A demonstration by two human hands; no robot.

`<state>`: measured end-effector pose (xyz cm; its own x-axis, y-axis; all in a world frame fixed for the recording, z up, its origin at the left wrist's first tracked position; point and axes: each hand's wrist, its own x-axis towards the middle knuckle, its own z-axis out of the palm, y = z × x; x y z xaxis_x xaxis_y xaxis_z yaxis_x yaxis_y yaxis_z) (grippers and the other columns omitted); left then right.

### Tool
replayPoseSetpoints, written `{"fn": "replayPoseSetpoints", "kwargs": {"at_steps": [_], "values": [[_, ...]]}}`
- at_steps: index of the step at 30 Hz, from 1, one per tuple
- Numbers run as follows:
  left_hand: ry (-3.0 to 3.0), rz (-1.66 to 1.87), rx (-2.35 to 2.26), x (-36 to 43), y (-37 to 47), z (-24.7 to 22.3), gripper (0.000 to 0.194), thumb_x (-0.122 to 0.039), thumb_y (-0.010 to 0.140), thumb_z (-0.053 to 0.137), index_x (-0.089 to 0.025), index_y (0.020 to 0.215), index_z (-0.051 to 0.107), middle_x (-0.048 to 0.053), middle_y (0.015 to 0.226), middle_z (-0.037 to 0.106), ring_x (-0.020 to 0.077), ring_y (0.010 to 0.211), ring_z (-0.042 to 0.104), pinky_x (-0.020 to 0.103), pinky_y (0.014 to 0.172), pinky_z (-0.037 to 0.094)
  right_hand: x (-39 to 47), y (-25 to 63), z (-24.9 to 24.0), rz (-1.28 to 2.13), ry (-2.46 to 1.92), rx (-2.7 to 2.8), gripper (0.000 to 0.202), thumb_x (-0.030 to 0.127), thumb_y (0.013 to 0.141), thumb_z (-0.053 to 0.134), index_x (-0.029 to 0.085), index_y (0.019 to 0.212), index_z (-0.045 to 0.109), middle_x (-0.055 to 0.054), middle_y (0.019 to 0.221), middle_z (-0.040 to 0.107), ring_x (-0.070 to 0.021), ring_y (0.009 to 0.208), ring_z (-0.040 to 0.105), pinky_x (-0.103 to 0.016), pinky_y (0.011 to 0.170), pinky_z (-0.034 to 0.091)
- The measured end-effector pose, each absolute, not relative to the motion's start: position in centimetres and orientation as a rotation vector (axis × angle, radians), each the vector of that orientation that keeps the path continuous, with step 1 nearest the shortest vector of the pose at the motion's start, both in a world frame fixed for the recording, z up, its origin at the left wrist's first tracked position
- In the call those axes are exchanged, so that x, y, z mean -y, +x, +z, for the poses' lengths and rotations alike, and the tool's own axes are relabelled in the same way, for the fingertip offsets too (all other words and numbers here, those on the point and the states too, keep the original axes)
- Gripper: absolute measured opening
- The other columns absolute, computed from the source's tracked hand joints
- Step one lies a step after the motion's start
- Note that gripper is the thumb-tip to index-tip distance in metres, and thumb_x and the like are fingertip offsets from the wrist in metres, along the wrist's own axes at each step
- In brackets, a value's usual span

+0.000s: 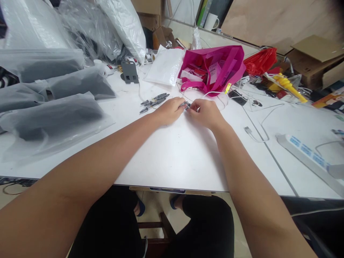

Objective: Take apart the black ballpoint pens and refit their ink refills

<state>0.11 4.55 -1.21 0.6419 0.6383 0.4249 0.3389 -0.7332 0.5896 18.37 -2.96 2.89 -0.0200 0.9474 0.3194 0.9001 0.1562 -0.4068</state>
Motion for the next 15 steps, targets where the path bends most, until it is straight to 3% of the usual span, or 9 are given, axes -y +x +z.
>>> {"fn": "replayPoseSetpoints", "kwargs": {"at_steps": [6,12,15], "values": [[2.331,0.893,-0.784,-4.1,-0.1,-0.8,0.018,-0.027,0.101,0.046,-0.022,0.084,0.052,0.005,0.088,0.067,0.0198,0.082,0.058,0.036,0.076,0.04,2.6,17.4,2.7,0.325,-1.573,1.762,0.015,0.038,0.089,0.066,0.023,0.09,0.069,-0.004,0.079,0.072,-0.0209,0.072,0.062,-0.037,0.071,0.048],[2.293,0.872,-0.689,-4.1,0.0,-0.9,0.018,-0.021,0.098,0.046,-0.019,0.092,0.063,0.007,0.099,0.074,0.0202,0.092,0.064,0.035,0.085,0.047,2.2,16.9,1.8,0.534,-1.463,1.678,0.034,0.056,0.091,0.07,0.024,0.086,0.064,-0.005,0.082,0.071,-0.0199,0.073,0.064,-0.036,0.068,0.05],[2.355,0.864,-0.633,-4.2,0.2,-1.0,0.024,-0.02,0.099,0.044,-0.017,0.1,0.068,0.01,0.107,0.074,0.0224,0.099,0.066,0.038,0.092,0.049,2.1,16.8,1.8,0.608,-1.411,1.64,0.032,0.053,0.091,0.072,0.024,0.083,0.061,-0.004,0.078,0.069,-0.0172,0.064,0.06,-0.034,0.063,0.049]]}}
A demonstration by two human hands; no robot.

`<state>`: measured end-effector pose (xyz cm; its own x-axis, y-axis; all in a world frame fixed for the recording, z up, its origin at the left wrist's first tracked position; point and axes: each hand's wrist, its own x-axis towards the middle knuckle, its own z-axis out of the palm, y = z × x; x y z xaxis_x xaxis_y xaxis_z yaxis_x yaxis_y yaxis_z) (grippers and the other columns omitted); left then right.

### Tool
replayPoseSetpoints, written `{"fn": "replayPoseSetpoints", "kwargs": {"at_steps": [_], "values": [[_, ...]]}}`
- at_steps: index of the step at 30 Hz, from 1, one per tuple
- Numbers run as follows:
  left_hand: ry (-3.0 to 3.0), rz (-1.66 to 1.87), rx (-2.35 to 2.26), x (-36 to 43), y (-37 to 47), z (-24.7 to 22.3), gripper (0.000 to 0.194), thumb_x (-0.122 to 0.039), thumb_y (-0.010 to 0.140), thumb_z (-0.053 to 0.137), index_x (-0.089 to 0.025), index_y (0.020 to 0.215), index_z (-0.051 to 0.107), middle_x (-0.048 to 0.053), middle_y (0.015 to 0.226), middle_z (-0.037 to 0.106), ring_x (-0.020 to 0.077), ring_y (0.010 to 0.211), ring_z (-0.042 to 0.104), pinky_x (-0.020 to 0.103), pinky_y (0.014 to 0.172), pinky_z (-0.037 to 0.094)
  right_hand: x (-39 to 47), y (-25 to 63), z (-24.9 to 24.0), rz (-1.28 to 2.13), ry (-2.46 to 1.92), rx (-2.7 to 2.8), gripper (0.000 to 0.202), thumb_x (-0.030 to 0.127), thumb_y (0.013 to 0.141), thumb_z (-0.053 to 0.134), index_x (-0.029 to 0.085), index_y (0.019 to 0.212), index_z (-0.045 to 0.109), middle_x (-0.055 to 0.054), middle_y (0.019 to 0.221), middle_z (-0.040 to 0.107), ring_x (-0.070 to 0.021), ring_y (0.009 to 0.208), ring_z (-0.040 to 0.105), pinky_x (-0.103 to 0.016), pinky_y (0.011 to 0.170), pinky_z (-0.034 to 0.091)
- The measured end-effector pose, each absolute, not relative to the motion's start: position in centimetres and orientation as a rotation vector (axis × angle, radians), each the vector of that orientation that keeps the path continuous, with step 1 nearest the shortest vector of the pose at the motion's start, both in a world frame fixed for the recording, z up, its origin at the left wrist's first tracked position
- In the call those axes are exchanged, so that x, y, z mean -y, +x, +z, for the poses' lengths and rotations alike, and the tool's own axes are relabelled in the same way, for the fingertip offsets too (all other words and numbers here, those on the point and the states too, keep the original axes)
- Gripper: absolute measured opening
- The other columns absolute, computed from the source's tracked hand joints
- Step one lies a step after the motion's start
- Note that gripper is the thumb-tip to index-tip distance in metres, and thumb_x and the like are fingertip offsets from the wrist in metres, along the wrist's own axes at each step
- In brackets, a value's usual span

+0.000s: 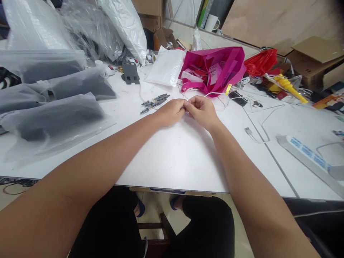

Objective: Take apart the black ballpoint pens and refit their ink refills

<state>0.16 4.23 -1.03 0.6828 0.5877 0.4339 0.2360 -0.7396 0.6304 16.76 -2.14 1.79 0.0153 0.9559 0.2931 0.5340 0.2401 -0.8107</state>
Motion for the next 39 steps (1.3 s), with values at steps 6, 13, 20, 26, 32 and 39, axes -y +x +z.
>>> {"fn": "replayPoseSetpoints", "kwargs": {"at_steps": [6,13,20,26,32,39], "values": [[2.545,1.092,-0.865,-4.1,-0.2,-1.0,0.049,-0.011,0.09,0.055,-0.018,0.138,0.056,0.015,0.142,0.061,0.032,0.134,0.053,0.049,0.117,0.042,1.3,18.4,2.1,0.463,-1.445,1.361,0.018,0.031,0.088,0.074,0.023,0.081,0.059,-0.001,0.073,0.068,-0.013,0.054,0.057,-0.03,0.054,0.048],[2.543,0.981,-0.989,-3.9,-0.4,-0.9,0.033,-0.011,0.088,0.057,-0.021,0.119,0.062,0.01,0.117,0.07,0.0312,0.12,0.06,0.047,0.108,0.048,0.7,20.8,1.2,0.323,-1.671,1.295,0.007,0.026,0.088,0.069,0.021,0.083,0.066,-0.003,0.079,0.075,-0.0147,0.053,0.061,-0.035,0.062,0.054],[2.593,0.906,-0.956,-3.8,-0.1,-1.2,0.033,-0.019,0.085,0.068,-0.02,0.118,0.06,0.011,0.122,0.069,0.0323,0.121,0.059,0.046,0.106,0.046,0.8,20.7,0.8,0.251,-1.772,1.36,0.01,0.031,0.088,0.069,0.022,0.085,0.069,-0.002,0.075,0.075,-0.0204,0.063,0.067,-0.043,0.078,0.058],[2.582,0.896,-0.981,-4.0,-0.1,-1.3,0.031,-0.021,0.089,0.067,-0.019,0.119,0.061,0.011,0.122,0.069,0.0312,0.12,0.06,0.044,0.104,0.046,0.6,20.7,0.8,0.188,-1.783,1.332,0.01,0.027,0.089,0.064,0.022,0.082,0.07,-0.003,0.074,0.074,-0.0236,0.074,0.069,-0.045,0.084,0.057],[2.511,0.861,-1.057,-3.8,-0.1,-0.8,0.023,-0.023,0.09,0.067,-0.018,0.112,0.062,0.01,0.108,0.072,0.0285,0.106,0.063,0.041,0.09,0.046,0.8,19.8,0.7,0.081,-1.755,1.405,0.011,0.027,0.088,0.061,0.023,0.082,0.068,-0.002,0.074,0.071,-0.024,0.074,0.067,-0.044,0.082,0.054],[2.437,0.808,-1.107,-3.6,-0.1,-0.5,0.018,-0.029,0.089,0.071,-0.02,0.101,0.061,0.007,0.096,0.072,0.0215,0.082,0.061,0.036,0.071,0.038,0.7,19.1,-0.1,-0.015,-1.627,1.634,0.026,0.042,0.085,0.065,0.023,0.103,0.068,-0.011,0.108,0.074,-0.03,0.099,0.069,-0.051,0.095,0.056]]}}
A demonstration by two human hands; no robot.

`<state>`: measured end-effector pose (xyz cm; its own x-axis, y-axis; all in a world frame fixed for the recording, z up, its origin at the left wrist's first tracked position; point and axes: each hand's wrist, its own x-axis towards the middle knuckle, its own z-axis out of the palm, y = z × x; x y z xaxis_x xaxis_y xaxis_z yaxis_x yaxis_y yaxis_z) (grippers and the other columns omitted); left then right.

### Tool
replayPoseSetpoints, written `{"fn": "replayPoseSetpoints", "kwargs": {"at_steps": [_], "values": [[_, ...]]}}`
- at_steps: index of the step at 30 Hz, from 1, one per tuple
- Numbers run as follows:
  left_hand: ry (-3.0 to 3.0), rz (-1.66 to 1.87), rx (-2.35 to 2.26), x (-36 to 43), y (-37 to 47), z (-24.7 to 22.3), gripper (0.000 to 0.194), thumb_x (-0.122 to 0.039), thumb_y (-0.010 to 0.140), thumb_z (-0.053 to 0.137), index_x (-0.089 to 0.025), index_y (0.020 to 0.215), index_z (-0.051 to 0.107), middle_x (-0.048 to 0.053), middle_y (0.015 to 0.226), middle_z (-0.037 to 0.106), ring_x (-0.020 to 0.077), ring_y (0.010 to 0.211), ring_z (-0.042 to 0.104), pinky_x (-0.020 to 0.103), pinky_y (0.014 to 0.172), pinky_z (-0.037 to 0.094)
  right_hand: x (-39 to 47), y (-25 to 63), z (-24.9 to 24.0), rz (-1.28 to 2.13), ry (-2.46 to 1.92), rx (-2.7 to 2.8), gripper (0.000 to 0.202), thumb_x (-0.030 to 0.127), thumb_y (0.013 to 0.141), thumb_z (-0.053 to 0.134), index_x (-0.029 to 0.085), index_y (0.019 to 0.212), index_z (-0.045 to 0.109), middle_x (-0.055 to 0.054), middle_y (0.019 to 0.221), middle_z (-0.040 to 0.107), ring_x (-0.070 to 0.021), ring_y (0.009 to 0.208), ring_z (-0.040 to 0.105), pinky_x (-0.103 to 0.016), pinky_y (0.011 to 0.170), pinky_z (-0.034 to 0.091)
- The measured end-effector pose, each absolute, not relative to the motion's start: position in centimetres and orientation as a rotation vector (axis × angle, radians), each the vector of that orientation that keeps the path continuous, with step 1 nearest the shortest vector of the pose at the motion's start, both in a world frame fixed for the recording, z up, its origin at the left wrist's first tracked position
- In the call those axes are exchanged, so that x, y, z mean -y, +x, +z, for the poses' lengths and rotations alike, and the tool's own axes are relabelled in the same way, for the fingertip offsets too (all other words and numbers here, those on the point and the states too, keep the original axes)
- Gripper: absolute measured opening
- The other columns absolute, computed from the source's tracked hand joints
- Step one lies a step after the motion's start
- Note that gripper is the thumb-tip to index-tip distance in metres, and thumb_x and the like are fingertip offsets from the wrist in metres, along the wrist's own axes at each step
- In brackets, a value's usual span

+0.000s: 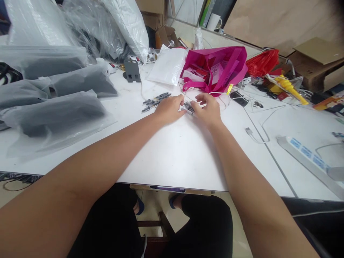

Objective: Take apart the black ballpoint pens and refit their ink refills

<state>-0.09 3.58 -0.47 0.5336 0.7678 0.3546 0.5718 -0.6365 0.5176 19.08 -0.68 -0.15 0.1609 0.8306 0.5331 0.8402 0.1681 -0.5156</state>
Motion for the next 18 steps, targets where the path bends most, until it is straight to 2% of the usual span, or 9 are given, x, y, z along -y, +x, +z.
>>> {"fn": "replayPoseSetpoints", "kwargs": {"at_steps": [4,6,8,12,18], "values": [[2.439,0.815,-1.118,-3.7,-0.1,-0.6,0.014,-0.027,0.089,0.069,-0.021,0.099,0.061,0.006,0.093,0.071,0.0208,0.082,0.061,0.036,0.07,0.037,0.6,19.4,-0.7,0.026,-1.658,1.814,0.064,0.052,0.08,0.072,0.02,0.134,0.062,-0.02,0.141,0.065,-0.0404,0.136,0.055,-0.062,0.119,0.042],[2.444,0.822,-1.116,-3.9,-0.2,-0.7,0.013,-0.024,0.088,0.068,-0.021,0.099,0.061,0.006,0.093,0.07,0.0209,0.082,0.06,0.036,0.07,0.037,0.7,19.6,-0.8,0.099,-1.705,1.869,0.083,0.06,0.078,0.074,0.017,0.147,0.055,-0.023,0.153,0.057,-0.0442,0.145,0.048,-0.065,0.124,0.036],[2.453,0.829,-1.106,-4.0,-0.2,-0.8,0.015,-0.02,0.086,0.066,-0.021,0.099,0.06,0.005,0.092,0.07,0.0209,0.082,0.06,0.036,0.071,0.038,0.8,19.7,-0.8,0.177,-1.735,1.886,0.094,0.067,0.077,0.074,0.017,0.153,0.049,-0.024,0.159,0.052,-0.0468,0.148,0.045,-0.068,0.124,0.034],[2.451,0.863,-1.103,-4.1,-0.2,-1.0,0.014,-0.02,0.085,0.065,-0.022,0.098,0.06,0.005,0.092,0.07,0.0212,0.081,0.06,0.037,0.072,0.04,1.0,19.8,-1.0,0.25,-1.754,1.87,0.096,0.064,0.075,0.074,0.019,0.156,0.047,-0.024,0.157,0.054,-0.0471,0.145,0.05,-0.069,0.12,0.039],[2.451,0.859,-1.117,-4.2,-0.2,-1.1,0.014,-0.02,0.086,0.065,-0.023,0.099,0.061,0.006,0.092,0.071,0.0237,0.086,0.064,0.038,0.074,0.044,0.7,20.1,-1.5,0.224,-1.715,1.883,0.08,0.053,0.078,0.072,0.021,0.149,0.053,-0.023,0.148,0.062,-0.0438,0.139,0.056,-0.068,0.117,0.042]]}}
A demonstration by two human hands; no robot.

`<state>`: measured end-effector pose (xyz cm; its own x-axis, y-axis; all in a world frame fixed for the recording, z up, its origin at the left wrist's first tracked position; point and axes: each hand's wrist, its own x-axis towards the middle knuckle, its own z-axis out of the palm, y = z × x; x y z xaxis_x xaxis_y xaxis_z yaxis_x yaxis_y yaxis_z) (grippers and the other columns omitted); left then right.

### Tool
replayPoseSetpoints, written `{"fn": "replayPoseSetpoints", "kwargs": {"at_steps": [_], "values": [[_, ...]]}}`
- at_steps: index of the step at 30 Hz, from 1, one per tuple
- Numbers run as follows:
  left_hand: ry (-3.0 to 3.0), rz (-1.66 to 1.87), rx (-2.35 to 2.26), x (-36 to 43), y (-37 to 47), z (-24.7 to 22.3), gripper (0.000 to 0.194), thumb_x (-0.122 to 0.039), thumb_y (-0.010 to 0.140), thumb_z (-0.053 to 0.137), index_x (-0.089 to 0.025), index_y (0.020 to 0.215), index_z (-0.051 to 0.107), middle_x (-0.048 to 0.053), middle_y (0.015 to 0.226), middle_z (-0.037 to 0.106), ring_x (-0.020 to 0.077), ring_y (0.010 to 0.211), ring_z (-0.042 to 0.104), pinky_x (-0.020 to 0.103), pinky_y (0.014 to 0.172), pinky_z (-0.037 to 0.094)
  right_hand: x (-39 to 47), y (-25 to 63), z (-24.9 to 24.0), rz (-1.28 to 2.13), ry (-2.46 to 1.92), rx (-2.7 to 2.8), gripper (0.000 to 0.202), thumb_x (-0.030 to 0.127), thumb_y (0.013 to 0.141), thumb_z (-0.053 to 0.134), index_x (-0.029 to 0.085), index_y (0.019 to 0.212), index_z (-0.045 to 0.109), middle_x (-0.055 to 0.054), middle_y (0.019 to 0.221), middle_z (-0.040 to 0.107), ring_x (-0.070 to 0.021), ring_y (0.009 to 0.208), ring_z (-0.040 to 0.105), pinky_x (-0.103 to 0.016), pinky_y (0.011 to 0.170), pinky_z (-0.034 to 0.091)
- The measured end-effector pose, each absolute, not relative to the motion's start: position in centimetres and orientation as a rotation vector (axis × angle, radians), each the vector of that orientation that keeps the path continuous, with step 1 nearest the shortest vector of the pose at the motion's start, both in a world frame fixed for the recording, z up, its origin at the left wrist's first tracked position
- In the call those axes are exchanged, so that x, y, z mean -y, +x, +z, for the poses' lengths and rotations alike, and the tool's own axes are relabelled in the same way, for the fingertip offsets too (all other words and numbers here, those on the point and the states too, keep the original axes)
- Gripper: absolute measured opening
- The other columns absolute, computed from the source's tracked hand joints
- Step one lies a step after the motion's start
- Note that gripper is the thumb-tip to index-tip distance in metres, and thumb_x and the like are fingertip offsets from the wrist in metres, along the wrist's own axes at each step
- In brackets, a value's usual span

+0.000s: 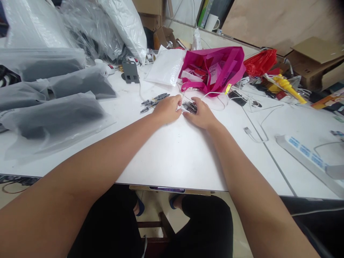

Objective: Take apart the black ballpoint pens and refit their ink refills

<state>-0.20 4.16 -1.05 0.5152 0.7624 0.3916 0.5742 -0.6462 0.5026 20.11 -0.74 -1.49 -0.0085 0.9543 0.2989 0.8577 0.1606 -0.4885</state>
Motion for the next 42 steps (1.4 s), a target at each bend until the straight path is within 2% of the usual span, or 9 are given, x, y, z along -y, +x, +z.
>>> {"fn": "replayPoseSetpoints", "kwargs": {"at_steps": [14,21,26,28,32,36,42], "values": [[2.423,0.889,-1.089,-4.2,-0.2,-1.2,0.012,-0.019,0.087,0.061,-0.023,0.099,0.063,0.005,0.09,0.071,0.0221,0.081,0.062,0.038,0.071,0.043,0.1,19.3,-1.9,0.095,-1.756,1.873,0.069,0.051,0.081,0.065,0.014,0.139,0.059,-0.026,0.141,0.066,-0.0454,0.131,0.059,-0.064,0.115,0.045],[2.403,0.991,-1.152,-5.2,-1.6,0.0,0.01,-0.022,0.09,0.06,-0.024,0.098,0.065,0.006,0.093,0.071,0.023,0.087,0.064,0.039,0.081,0.049,0.2,19.4,-1.9,0.136,-1.747,1.852,0.073,0.053,0.081,0.067,0.013,0.141,0.058,-0.025,0.141,0.066,-0.0452,0.131,0.06,-0.064,0.115,0.045],[2.254,1.117,-1.405,-7.0,-4.7,1.9,0.005,-0.021,0.09,0.06,-0.024,0.093,0.063,0.006,0.088,0.066,0.0244,0.087,0.063,0.041,0.087,0.049,0.2,19.7,-1.6,0.225,-1.706,1.73,0.07,0.06,0.087,0.064,0.015,0.14,0.058,-0.024,0.143,0.065,-0.0413,0.135,0.059,-0.063,0.117,0.044],[2.254,1.08,-1.457,-7.4,-5.6,2.3,0.003,-0.024,0.09,0.062,-0.023,0.087,0.063,0.006,0.084,0.066,0.0238,0.085,0.062,0.041,0.086,0.049,0.1,19.9,-1.5,0.225,-1.698,1.692,0.064,0.059,0.089,0.063,0.016,0.137,0.059,-0.023,0.142,0.065,-0.0399,0.136,0.059,-0.063,0.118,0.044],[2.366,0.908,-1.437,-7.6,-6.4,2.5,0.013,-0.031,0.085,0.067,-0.023,0.076,0.062,0.007,0.085,0.069,0.0225,0.083,0.059,0.039,0.084,0.048,-0.1,20.1,-1.4,0.182,-1.667,1.618,0.055,0.055,0.091,0.06,0.017,0.131,0.061,-0.021,0.141,0.066,-0.0376,0.135,0.06,-0.061,0.117,0.046],[2.503,0.736,-1.441,-8.1,-6.4,1.6,0.024,-0.039,0.076,0.074,-0.023,0.07,0.058,0.006,0.079,0.065,0.0221,0.077,0.056,0.038,0.077,0.048,-0.2,20.3,-1.4,0.123,-1.652,1.589,0.048,0.052,0.091,0.061,0.019,0.125,0.063,-0.02,0.136,0.068,-0.0368,0.131,0.062,-0.061,0.115,0.048],[2.554,0.687,-1.407,-8.6,-6.0,0.5,0.022,-0.035,0.073,0.075,-0.024,0.07,0.056,0.007,0.081,0.063,0.0264,0.086,0.061,0.039,0.081,0.048,-0.3,20.2,-1.7,0.084,-1.635,1.585,0.044,0.05,0.091,0.063,0.022,0.124,0.066,-0.017,0.134,0.069,-0.0348,0.127,0.064,-0.058,0.111,0.052]]}}
